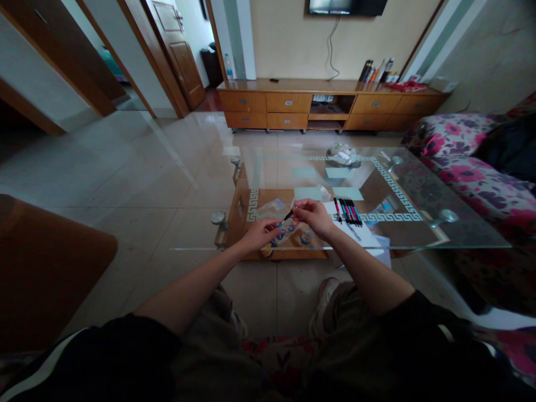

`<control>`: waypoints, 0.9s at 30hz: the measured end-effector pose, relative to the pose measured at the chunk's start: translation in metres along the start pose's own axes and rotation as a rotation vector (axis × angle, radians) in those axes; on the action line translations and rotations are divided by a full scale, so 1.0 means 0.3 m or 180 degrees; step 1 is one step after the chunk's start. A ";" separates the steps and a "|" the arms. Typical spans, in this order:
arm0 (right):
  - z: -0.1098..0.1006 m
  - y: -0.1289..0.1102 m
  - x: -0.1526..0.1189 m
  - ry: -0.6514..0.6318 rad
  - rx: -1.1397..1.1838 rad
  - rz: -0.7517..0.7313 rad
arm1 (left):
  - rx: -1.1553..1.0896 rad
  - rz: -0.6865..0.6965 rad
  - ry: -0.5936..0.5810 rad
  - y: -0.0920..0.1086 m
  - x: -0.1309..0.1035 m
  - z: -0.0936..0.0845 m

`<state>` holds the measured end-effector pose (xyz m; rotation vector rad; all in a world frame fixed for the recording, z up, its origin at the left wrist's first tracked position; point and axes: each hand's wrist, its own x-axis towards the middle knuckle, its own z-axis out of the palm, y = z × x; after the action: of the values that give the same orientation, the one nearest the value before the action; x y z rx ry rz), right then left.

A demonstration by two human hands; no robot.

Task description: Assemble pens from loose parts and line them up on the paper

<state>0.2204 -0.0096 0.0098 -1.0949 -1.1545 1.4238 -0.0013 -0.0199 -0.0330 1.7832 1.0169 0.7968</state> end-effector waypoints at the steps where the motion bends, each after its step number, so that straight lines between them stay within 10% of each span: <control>1: 0.000 0.002 -0.001 -0.0036 -0.0042 0.0033 | 0.0049 0.0068 0.0046 0.006 -0.001 -0.002; 14: -0.022 0.017 0.009 -0.0184 -0.0276 0.0102 | 0.0783 0.0425 0.0420 0.030 -0.004 -0.025; 27: -0.058 0.037 0.011 -0.0368 -0.1994 -0.0399 | 0.0987 0.0606 0.0253 0.041 -0.012 -0.031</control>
<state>0.2356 -0.0052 -0.0039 -1.3400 -1.7904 1.0571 -0.0070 -0.0225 -0.0186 2.1528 1.0794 0.8684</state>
